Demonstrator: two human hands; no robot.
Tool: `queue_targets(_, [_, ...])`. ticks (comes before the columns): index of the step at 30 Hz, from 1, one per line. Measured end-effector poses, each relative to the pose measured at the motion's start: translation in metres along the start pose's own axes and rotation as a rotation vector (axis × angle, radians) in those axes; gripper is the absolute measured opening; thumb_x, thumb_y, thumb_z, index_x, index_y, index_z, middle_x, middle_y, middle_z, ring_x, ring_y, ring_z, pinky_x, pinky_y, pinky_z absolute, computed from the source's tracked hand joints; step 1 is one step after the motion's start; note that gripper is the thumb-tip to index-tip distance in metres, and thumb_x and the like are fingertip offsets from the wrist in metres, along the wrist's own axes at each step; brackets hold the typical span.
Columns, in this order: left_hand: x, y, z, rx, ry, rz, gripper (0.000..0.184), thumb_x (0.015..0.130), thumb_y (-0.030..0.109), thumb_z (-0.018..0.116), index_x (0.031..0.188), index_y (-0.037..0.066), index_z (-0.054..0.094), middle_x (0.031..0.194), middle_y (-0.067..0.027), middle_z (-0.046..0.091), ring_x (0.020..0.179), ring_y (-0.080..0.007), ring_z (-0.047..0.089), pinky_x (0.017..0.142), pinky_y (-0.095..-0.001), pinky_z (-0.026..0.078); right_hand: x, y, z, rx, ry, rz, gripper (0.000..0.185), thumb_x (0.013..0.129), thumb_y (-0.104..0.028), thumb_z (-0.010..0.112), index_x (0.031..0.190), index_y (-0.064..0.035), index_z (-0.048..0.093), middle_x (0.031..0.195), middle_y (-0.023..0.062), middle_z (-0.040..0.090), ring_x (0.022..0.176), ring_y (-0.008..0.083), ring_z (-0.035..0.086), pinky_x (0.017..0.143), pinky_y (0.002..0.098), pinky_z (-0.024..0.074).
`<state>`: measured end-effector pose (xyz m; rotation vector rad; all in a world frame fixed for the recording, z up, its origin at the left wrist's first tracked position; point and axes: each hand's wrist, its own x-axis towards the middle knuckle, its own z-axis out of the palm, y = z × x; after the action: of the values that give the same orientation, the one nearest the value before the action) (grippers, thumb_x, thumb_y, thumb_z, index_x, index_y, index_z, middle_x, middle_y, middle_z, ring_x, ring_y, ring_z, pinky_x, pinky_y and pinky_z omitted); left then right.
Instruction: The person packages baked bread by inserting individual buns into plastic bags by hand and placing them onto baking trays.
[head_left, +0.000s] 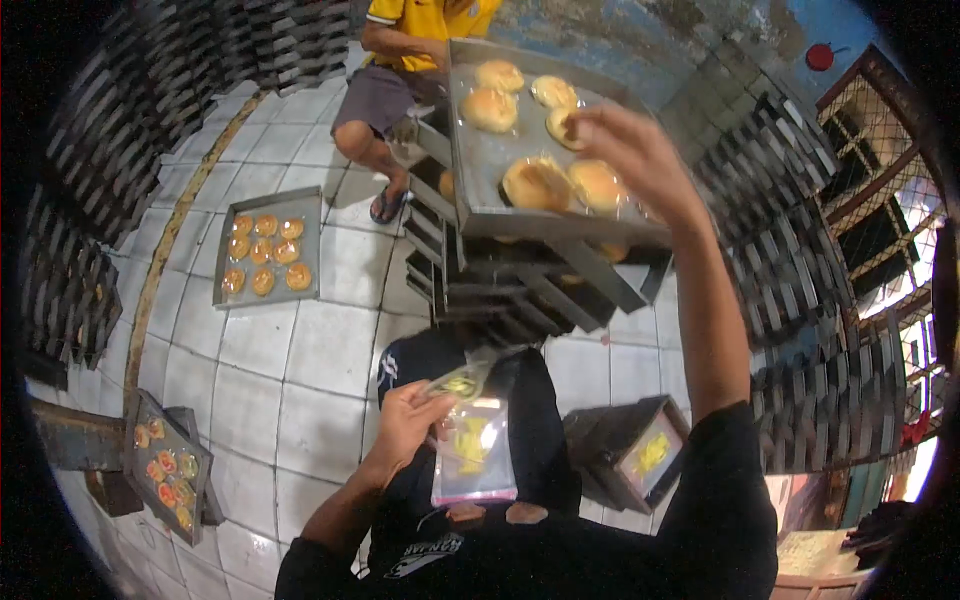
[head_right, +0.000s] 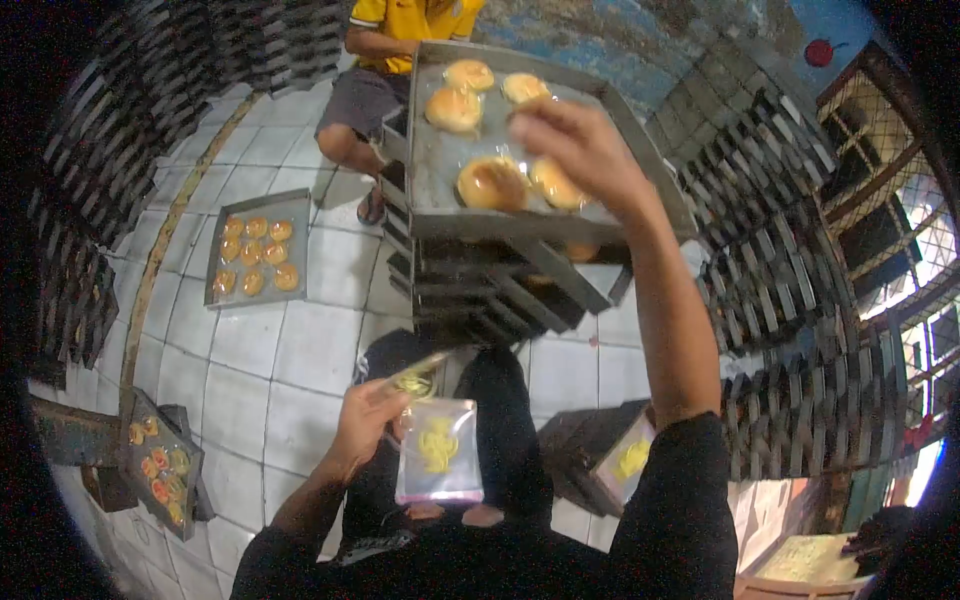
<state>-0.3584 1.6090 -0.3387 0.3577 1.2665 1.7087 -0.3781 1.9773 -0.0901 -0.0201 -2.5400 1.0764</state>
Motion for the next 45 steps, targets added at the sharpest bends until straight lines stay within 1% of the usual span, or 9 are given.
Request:
queue_targets(6, [0.001, -0.02, -0.047, -0.069, 0.334, 0.023, 0.025, 0.109, 0.021, 0.05, 0.115, -0.002, 0.06, 0.1, -0.0177, 0.073, 0.074, -0.0195, 0.071, 0.066, -0.0295, 0.057, 0.14, 0.228, -0.051, -0.875, 0.038, 0.457, 0.077, 0.093, -0.065, 0.062, 0.113, 0.0081, 0.073, 0.111, 0.0305, 0.072, 0.11, 0.044, 0.068, 0.095, 0.0469, 0.0519])
queue_targets(10, [-0.007, -0.03, -0.074, -0.033, 0.459, 0.074, 0.034, 0.11, 0.03, 0.048, 0.118, -0.002, 0.058, 0.103, -0.0203, 0.074, 0.079, -0.0222, 0.073, 0.066, -0.0309, 0.058, 0.124, 0.148, -0.032, -0.391, -0.009, 0.548, 0.07, 0.078, -0.05, 0.083, 0.123, 0.0034, 0.072, 0.112, 0.022, 0.075, 0.105, 0.03, 0.073, 0.091, 0.0419, 0.0552])
queue_targets(12, [0.006, -0.027, -0.08, -0.11, 0.434, 0.119, 0.034, 0.109, 0.031, 0.05, 0.118, 0.0, 0.057, 0.111, -0.0207, 0.072, 0.096, -0.0265, 0.073, 0.077, -0.0346, 0.059, 0.101, 0.14, -0.021, -0.372, 0.001, 0.243, 0.072, 0.079, -0.041, 0.085, 0.132, 0.0025, 0.065, 0.117, 0.019, 0.073, 0.103, 0.0271, 0.072, 0.089, 0.0397, 0.0556])
queue_targets(15, [0.037, -0.003, -0.072, -0.377, 0.391, 0.086, 0.029, 0.106, 0.028, 0.058, 0.119, 0.002, 0.057, 0.121, -0.0204, 0.069, 0.111, -0.0295, 0.069, 0.092, -0.0413, 0.057, 0.065, 0.098, -0.009, -0.109, 0.002, 0.309, 0.062, 0.085, -0.029, 0.083, 0.133, 0.0014, 0.059, 0.115, 0.0154, 0.071, 0.099, 0.0232, 0.07, 0.086, 0.0357, 0.056])
queue_targets(20, [0.085, 0.025, -0.051, -0.599, 0.469, 0.129, 0.028, 0.104, 0.023, 0.061, 0.121, 0.0, 0.063, 0.11, -0.0144, 0.072, 0.103, -0.0263, 0.069, 0.089, -0.0423, 0.056, -0.065, -0.067, 0.077, 0.405, 0.234, 0.198, 0.055, 0.087, -0.029, 0.082, 0.128, 0.0003, 0.059, 0.115, 0.012, 0.071, 0.104, 0.0211, 0.069, 0.094, 0.035, 0.0551])
queue_targets(26, [0.089, 0.039, 0.013, -0.611, 0.313, 0.118, 0.033, 0.1, 0.024, 0.069, 0.121, 0.001, 0.058, 0.112, -0.0169, 0.07, 0.105, -0.0316, 0.071, 0.082, -0.0467, 0.061, -0.21, -0.01, 0.21, -0.215, 0.177, -0.27, 0.055, 0.07, 0.009, 0.078, 0.12, -0.0037, 0.061, 0.124, 0.0166, 0.063, 0.114, 0.0377, 0.065, 0.097, 0.0433, 0.0557])
queue_targets(33, [0.037, 0.039, 0.053, -0.482, 0.094, -0.06, 0.053, 0.109, 0.042, 0.038, 0.136, -0.001, 0.055, 0.128, -0.02, 0.067, 0.119, -0.0307, 0.066, 0.106, -0.0461, 0.051, -0.218, -0.031, 0.201, -0.392, 0.479, -0.284, 0.047, 0.064, 0.001, 0.078, 0.11, -0.005, 0.067, 0.111, 0.0136, 0.069, 0.106, 0.0342, 0.069, 0.089, 0.0424, 0.0547])
queue_targets(37, [0.039, 0.008, 0.012, -0.757, 0.111, -0.161, 0.058, 0.103, 0.047, 0.046, 0.132, -0.002, 0.059, 0.124, -0.022, 0.068, 0.116, -0.034, 0.066, 0.11, -0.0464, 0.048, -0.238, -0.041, 0.251, -0.029, 0.199, -0.099, 0.057, 0.076, 0.001, 0.076, 0.131, 0.0013, 0.062, 0.133, 0.0219, 0.064, 0.128, 0.0388, 0.06, 0.114, 0.0491, 0.044])
queue_targets(45, [0.008, -0.014, 0.042, -0.56, 0.287, 0.182, 0.056, 0.107, 0.053, 0.043, 0.138, 0.008, 0.056, 0.132, -0.0134, 0.064, 0.123, -0.0268, 0.062, 0.106, -0.0421, 0.049, -0.239, -0.027, 0.253, -0.229, -0.001, -0.112, 0.062, 0.086, 0.003, 0.058, 0.147, 0.0027, 0.047, 0.148, 0.0239, 0.052, 0.145, 0.0386, 0.045, 0.123, 0.0596, 0.0243])
